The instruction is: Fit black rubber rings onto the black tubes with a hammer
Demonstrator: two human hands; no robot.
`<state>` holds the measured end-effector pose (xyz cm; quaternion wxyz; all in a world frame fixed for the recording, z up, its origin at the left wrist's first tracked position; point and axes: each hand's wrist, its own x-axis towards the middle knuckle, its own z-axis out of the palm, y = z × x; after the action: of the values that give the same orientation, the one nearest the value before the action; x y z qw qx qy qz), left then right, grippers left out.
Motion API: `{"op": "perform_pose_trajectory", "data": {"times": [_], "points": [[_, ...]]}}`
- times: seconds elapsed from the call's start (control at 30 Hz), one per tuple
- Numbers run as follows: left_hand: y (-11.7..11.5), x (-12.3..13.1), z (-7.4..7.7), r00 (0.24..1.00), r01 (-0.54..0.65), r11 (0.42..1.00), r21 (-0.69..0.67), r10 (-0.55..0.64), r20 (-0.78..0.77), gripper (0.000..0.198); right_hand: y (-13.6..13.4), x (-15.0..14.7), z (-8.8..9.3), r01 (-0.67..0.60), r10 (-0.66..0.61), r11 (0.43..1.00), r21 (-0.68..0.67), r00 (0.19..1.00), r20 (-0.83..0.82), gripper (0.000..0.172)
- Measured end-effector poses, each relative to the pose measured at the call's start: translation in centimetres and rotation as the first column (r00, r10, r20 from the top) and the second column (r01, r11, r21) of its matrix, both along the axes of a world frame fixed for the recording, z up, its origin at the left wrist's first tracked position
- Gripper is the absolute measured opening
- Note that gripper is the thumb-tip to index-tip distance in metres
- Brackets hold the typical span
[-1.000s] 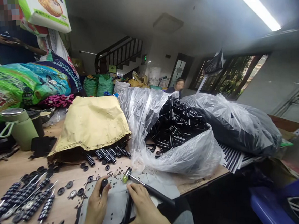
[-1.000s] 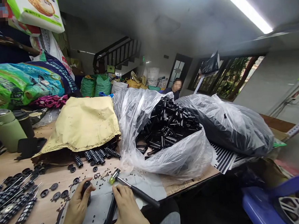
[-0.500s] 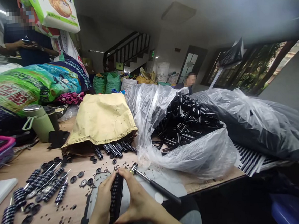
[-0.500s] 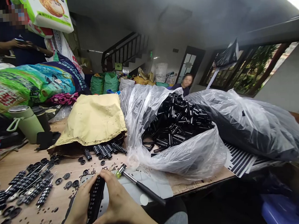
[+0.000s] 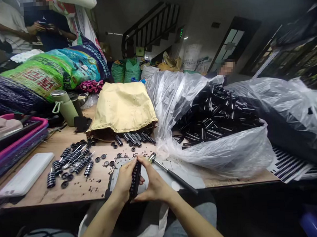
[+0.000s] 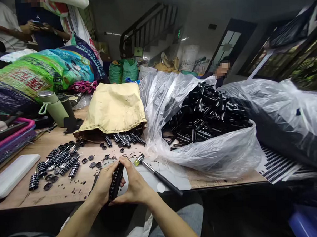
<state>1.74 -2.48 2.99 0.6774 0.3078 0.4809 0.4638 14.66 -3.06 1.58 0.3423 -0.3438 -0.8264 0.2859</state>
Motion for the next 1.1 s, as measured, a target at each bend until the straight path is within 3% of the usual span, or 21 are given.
{"op": "perform_pose_trajectory", "data": {"times": [0.2, 0.3, 0.37, 0.43, 0.57, 0.67, 0.73, 0.8, 0.87, 0.93, 1.0, 1.1], "points": [[0.8, -0.3, -1.2, 0.995, 0.031, 0.998, -0.056, -0.036, -0.089, 0.034, -0.1, -0.9, -0.9, 0.119, -0.115, 0.991, -0.067, 0.992, 0.058, 0.102], [0.9, -0.6, -2.9, 0.956, 0.077, 0.994, 0.083, -0.05, -0.29, 0.036, 0.1, -1.7, -2.4, 0.227, -0.216, 0.97, -0.084, 0.969, 0.124, 0.102], [0.6, -0.8, -4.3, 0.85, 0.174, 0.93, 0.323, 0.024, -0.526, 0.035, 0.2, -2.2, -3.5, 0.33, -0.319, 0.943, -0.042, 0.933, 0.166, 0.095], [0.3, -0.9, -5.6, 0.659, 0.355, 0.804, 0.477, 0.146, -0.738, 0.039, 0.3, -2.2, -4.5, 0.412, -0.406, 0.911, 0.019, 0.887, 0.219, 0.084], [0.1, -1.6, -7.5, 0.297, 0.693, 0.597, 0.404, 0.274, -0.915, 0.045, 0.2, 0.6, -5.0, 0.488, -0.498, 0.862, 0.135, 0.768, 0.402, 0.074], [0.7, -2.4, -8.1, 0.167, 0.805, 0.49, 0.334, 0.352, -0.921, 0.044, -0.3, 4.6, -4.0, 0.639, -0.638, 0.726, 0.255, 0.487, 0.596, 0.031], [1.1, -2.9, -8.2, 0.131, 0.843, 0.439, 0.312, 0.395, -0.909, 0.044, -0.8, 6.6, -2.9, 0.672, -0.623, 0.693, 0.26, 0.378, 0.685, 0.017], [1.5, -3.3, -8.0, 0.093, 0.874, 0.397, 0.281, 0.432, -0.897, 0.044, -1.6, 7.4, -1.8, 0.673, -0.569, 0.722, 0.162, 0.444, 0.692, 0.023], [1.9, -3.7, -7.8, 0.051, 0.895, 0.372, 0.247, 0.464, -0.885, 0.042, -2.6, 6.9, -1.1, 0.681, -0.568, 0.73, 0.056, 0.56, 0.604, 0.029], [2.0, -3.9, -7.6, 0.02, 0.906, 0.362, 0.221, 0.484, -0.875, 0.042, -3.5, 5.9, -1.1, 0.679, -0.579, 0.734, 0.004, 0.623, 0.526, 0.035], [1.8, -3.8, -7.5, -0.003, 0.905, 0.37, 0.21, 0.499, -0.867, 0.043, -4.0, 5.1, -1.5, 0.68, -0.562, 0.733, -0.007, 0.612, 0.556, 0.037], [1.1, -2.8, -7.7, -0.038, 0.875, 0.434, 0.215, 0.504, -0.863, 0.044, -4.2, 4.4, -1.0, 0.663, -0.507, 0.748, -0.039, 0.608, 0.611, 0.037]]}}
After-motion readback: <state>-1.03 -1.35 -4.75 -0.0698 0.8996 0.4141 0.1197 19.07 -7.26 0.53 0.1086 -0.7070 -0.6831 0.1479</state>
